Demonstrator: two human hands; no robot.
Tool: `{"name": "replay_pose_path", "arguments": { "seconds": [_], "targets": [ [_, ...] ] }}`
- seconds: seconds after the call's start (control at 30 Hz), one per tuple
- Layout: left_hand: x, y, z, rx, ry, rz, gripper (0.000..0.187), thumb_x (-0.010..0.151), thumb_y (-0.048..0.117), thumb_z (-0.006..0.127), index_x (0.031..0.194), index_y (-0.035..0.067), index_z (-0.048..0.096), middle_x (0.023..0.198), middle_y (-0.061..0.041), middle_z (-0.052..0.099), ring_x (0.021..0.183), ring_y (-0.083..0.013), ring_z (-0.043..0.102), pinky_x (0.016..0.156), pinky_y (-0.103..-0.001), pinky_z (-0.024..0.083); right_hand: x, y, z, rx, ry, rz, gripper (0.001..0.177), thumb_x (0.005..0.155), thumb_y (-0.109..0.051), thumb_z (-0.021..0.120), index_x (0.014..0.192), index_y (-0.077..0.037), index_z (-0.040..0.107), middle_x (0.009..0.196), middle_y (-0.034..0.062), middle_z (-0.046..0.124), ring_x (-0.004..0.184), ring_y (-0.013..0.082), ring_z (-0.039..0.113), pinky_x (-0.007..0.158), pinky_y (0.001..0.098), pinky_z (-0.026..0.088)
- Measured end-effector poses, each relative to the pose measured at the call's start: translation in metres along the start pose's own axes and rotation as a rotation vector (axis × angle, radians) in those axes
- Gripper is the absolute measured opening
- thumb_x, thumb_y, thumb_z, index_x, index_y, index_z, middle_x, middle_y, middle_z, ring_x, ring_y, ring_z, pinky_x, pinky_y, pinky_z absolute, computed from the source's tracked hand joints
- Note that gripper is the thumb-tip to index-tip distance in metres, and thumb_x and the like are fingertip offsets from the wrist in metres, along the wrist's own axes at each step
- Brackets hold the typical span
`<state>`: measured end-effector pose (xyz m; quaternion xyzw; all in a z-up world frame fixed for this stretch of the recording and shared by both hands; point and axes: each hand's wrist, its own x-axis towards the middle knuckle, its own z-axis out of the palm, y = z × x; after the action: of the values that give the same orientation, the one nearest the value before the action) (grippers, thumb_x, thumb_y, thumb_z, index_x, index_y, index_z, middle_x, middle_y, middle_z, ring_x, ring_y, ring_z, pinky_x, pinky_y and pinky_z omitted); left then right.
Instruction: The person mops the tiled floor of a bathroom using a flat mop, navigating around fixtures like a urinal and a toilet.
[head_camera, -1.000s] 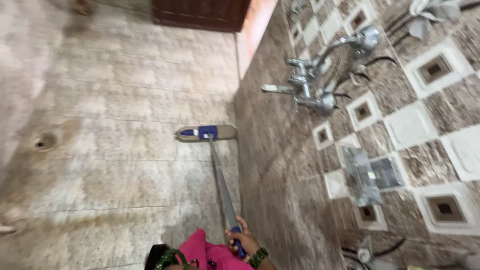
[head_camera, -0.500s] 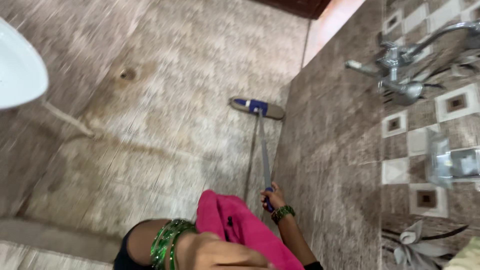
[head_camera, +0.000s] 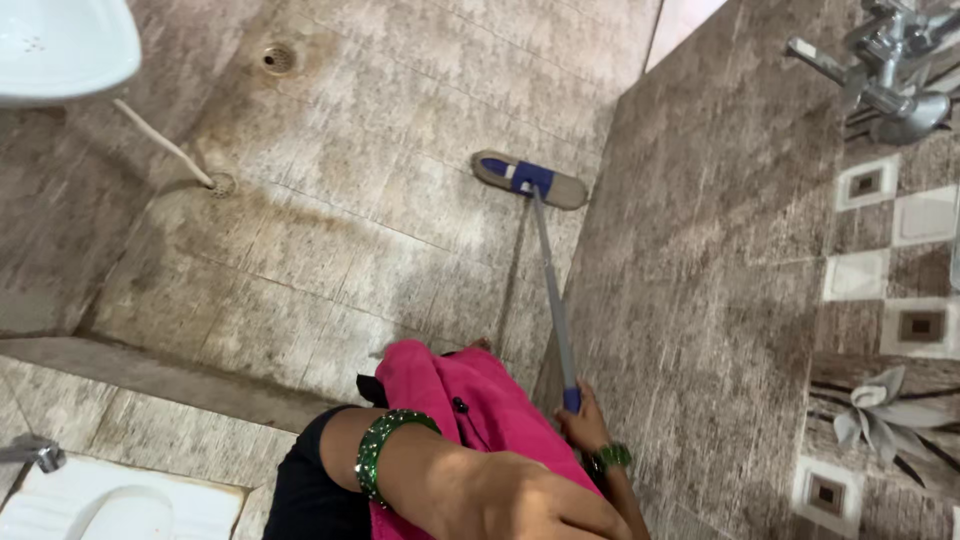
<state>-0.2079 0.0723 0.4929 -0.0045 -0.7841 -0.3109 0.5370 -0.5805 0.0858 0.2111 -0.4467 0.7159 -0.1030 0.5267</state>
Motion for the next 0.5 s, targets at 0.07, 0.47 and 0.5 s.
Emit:
{"name": "replay_pose_path", "arguments": {
  "seconds": [0.07, 0.47, 0.5],
  "targets": [
    [0.002, -0.005, -0.005, 0.014, 0.017, 0.056, 0.025, 0.099, -0.004, 0.051, 0.117, -0.013, 0.064, 0.113, -0.02, 0.069, 0.099, -0.0232, 0.072, 0.083, -0.029, 0.059, -0.017, 0.01, 0.004, 0.036, -0.022, -0.047, 0.091, 0.08, -0.002, 0.07, 0.157, -0.005, 0.023, 0.095, 0.0072, 0.069, 0.081, 0.0178, 0.067, 0.074, 0.0306, 0.057],
    [0.018, -0.046, -0.041, 0.217, 0.184, 0.319, 0.018, 0.093, -0.004, 0.056, 0.105, -0.012, 0.067, 0.108, -0.02, 0.071, 0.094, -0.0259, 0.073, 0.082, -0.032, 0.062, 0.015, -0.05, -0.012, 0.106, 0.048, 0.218, 0.087, 0.082, -0.001, 0.069, 0.158, -0.018, 0.03, 0.068, 0.008, 0.052, 0.045, 0.0162, 0.046, 0.037, 0.0323, 0.035],
    [0.022, -0.048, -0.044, 0.235, 0.191, 0.332, 0.017, 0.092, -0.004, 0.057, 0.104, -0.012, 0.068, 0.107, -0.02, 0.071, 0.093, -0.0261, 0.074, 0.082, -0.032, 0.062, 0.027, -0.059, -0.013, 0.124, 0.059, 0.198, 0.087, 0.082, 0.0, 0.07, 0.158, -0.018, 0.03, 0.068, 0.0071, 0.052, 0.044, 0.0151, 0.046, 0.036, 0.0315, 0.035]
  ]
}}
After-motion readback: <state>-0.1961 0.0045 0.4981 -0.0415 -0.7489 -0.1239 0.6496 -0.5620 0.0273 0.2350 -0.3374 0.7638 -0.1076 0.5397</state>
